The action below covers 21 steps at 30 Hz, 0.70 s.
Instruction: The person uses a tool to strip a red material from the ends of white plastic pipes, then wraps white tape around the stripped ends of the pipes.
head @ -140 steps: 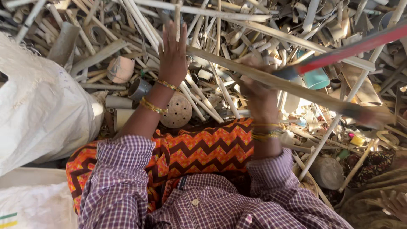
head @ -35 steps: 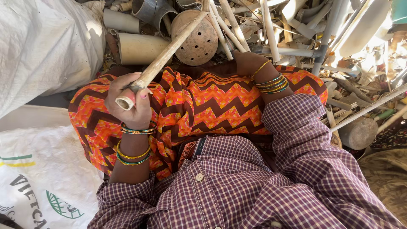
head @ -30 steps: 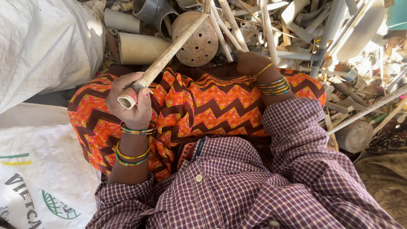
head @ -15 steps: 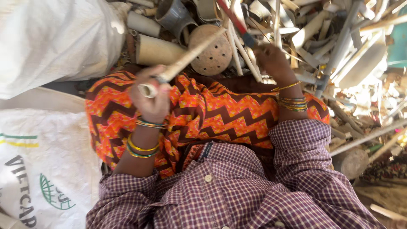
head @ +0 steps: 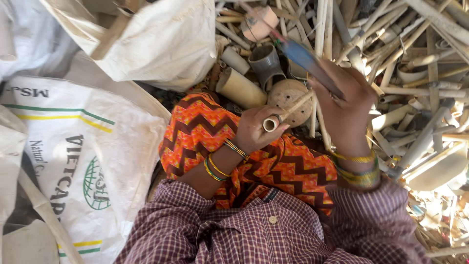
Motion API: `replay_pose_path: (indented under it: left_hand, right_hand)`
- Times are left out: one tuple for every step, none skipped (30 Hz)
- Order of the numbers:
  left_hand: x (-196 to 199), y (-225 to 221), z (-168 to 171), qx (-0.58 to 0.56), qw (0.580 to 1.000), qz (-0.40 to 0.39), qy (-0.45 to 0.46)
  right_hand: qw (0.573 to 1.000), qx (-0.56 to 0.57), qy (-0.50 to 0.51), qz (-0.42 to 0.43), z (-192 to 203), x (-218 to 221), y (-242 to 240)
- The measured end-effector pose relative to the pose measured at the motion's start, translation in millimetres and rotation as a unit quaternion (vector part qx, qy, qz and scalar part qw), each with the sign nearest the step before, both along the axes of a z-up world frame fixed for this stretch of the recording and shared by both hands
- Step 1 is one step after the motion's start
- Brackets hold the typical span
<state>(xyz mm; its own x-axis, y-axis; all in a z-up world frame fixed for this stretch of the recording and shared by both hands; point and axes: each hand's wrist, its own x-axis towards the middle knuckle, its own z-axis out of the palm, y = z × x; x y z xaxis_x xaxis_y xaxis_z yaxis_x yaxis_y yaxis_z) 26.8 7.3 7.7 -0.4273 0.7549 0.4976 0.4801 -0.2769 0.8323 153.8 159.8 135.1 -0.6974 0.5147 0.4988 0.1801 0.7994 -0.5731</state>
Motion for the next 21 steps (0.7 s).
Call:
replay_pose_path:
  left_hand:
    - [0, -2, 1, -0.005, 1.000, 0.015, 0.006]
    - [-1, -4, 3, -0.008, 1.000, 0.019, 0.006]
    - [-2, -6, 4, -0.012, 1.000, 0.023, 0.007]
    - [-2, -8, 6, -0.016, 1.000, 0.025, 0.007]
    - [-1, -10, 7, -0.014, 1.000, 0.024, 0.003]
    - [-3, -11, 10, -0.012, 1.000, 0.021, 0.000]
    - [-5, -12, 12, -0.010, 1.000, 0.017, -0.003]
    - [-4, -14, 14, -0.012, 1.000, 0.011, -0.009]
    - [-5, -16, 16, -0.014, 1.000, 0.005, -0.016]
    - [-5, -19, 18, -0.020, 0.999, 0.001, -0.027]
    - [-8, -21, 19, -0.029, 0.999, 0.006, -0.040]
    - [-8, -21, 19, -0.038, 0.998, 0.007, -0.056]
    - [-10, -21, 19, -0.048, 0.996, 0.009, -0.073]
    - [-10, -20, 17, -0.042, 0.997, 0.025, -0.062]
    - [-12, -19, 15, -0.036, 0.997, 0.042, -0.051]
    - [-14, -19, 14, -0.031, 0.997, 0.057, -0.039]
    - [-13, -20, 13, -0.036, 0.997, 0.056, -0.049]
    - [-14, -20, 14, -0.039, 0.996, 0.058, -0.056]
    - [-14, -19, 15, -0.042, 0.995, 0.060, -0.063]
    - [-14, -18, 17, -0.024, 0.996, 0.066, -0.047]
    - [-13, -17, 18, -0.006, 0.997, 0.072, -0.032]
  right_hand:
    - [0.999, 0.019, 0.020, 0.032, 11, -25, -5]
    - [0.997, 0.039, 0.039, 0.062, 18, -53, -7]
    - [0.993, 0.082, 0.044, 0.075, 22, -85, -9]
    - [0.987, 0.124, 0.049, 0.085, 25, -115, -12]
    - [0.978, 0.148, 0.053, 0.139, 28, -140, -13]
    - [0.965, 0.172, 0.057, 0.190, 31, -161, -15]
    - [0.962, 0.162, 0.066, 0.210, 32, -175, -20]
    - [0.958, 0.150, 0.074, 0.235, 31, -186, -26]
    - [0.952, 0.138, 0.081, 0.259, 30, -193, -29]
    - [0.957, 0.091, 0.053, 0.271, 28, -193, -29]
    - [0.958, 0.043, 0.023, 0.282, 25, -192, -28]
    - [0.957, -0.006, -0.010, 0.291, 20, -186, -25]
    - [0.954, -0.057, -0.014, 0.293, 15, -177, -19]
    - [0.950, -0.111, -0.022, 0.292, 9, -160, -12]
    - [0.942, -0.165, -0.029, 0.290, 4, -142, -5]
    - [0.946, -0.182, -0.046, 0.265, 0, -122, 0]
    - [0.948, -0.198, -0.064, 0.240, -4, -99, 3]
    - [0.956, -0.213, -0.067, 0.189, -6, -76, 2]
    - [0.961, -0.228, -0.070, 0.138, -8, -53, -3]
    - [0.960, -0.247, -0.062, 0.114, -11, -34, -10]
    - [0.958, -0.265, -0.055, 0.089, -13, -16, -16]
